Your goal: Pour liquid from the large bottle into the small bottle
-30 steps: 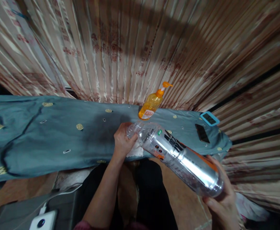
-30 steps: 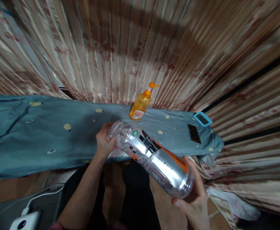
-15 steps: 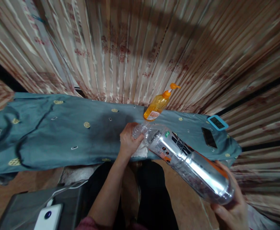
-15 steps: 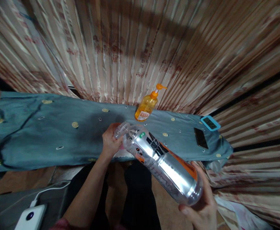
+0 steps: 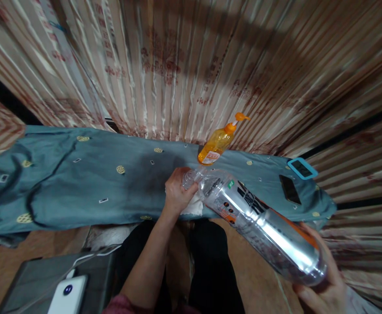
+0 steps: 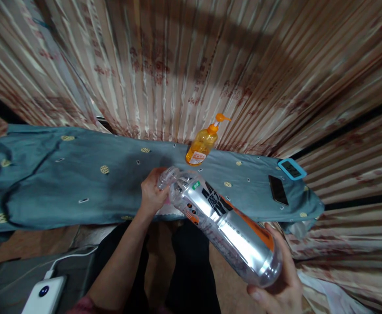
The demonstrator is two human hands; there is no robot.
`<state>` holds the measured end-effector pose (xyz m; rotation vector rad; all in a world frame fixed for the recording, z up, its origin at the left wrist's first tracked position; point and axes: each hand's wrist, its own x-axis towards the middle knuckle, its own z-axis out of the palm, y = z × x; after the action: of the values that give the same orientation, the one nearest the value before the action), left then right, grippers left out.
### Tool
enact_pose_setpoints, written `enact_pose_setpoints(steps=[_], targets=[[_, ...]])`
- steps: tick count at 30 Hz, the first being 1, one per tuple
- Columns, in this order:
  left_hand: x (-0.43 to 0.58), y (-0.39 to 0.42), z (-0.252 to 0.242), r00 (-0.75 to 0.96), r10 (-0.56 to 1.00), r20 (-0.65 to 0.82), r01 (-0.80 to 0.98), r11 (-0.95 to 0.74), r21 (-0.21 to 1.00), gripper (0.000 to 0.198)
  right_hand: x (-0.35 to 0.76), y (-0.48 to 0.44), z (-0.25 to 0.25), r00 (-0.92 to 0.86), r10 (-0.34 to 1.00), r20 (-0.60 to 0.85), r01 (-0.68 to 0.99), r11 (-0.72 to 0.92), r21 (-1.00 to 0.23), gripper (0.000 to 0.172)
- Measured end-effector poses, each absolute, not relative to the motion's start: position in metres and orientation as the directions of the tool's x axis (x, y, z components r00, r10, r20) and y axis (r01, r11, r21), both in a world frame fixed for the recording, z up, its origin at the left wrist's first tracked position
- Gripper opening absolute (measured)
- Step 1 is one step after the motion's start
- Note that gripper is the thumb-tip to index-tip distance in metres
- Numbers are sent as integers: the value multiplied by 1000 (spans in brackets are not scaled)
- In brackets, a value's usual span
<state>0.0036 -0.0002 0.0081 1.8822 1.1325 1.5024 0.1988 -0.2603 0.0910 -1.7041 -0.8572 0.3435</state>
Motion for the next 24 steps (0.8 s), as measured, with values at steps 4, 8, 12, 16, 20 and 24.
enact_pose_setpoints(steps=[4,8,12,16,20,24], targets=[[4,0,7,55,829,556,312,-543,779,28,199,-258,91,713,667,216,354,-76,-932,100],[5,0,6,44,817,575,301,-560,772,27,203,-259,88,710,669,218,348,-65,-935,101],[4,0,7,55,816,576,291,-565,772,29,208,-262,84,690,677,256,394,-55,-917,101],[4,0,6,61,827,559,298,-550,781,29,221,-267,77,646,715,268,448,-72,-891,97],[4,0,6,57,833,550,295,-540,788,26,234,-272,67,594,729,340,495,2,-869,95],[4,0,7,59,833,550,294,-541,788,26,231,-273,69,586,748,311,513,-45,-857,93]])
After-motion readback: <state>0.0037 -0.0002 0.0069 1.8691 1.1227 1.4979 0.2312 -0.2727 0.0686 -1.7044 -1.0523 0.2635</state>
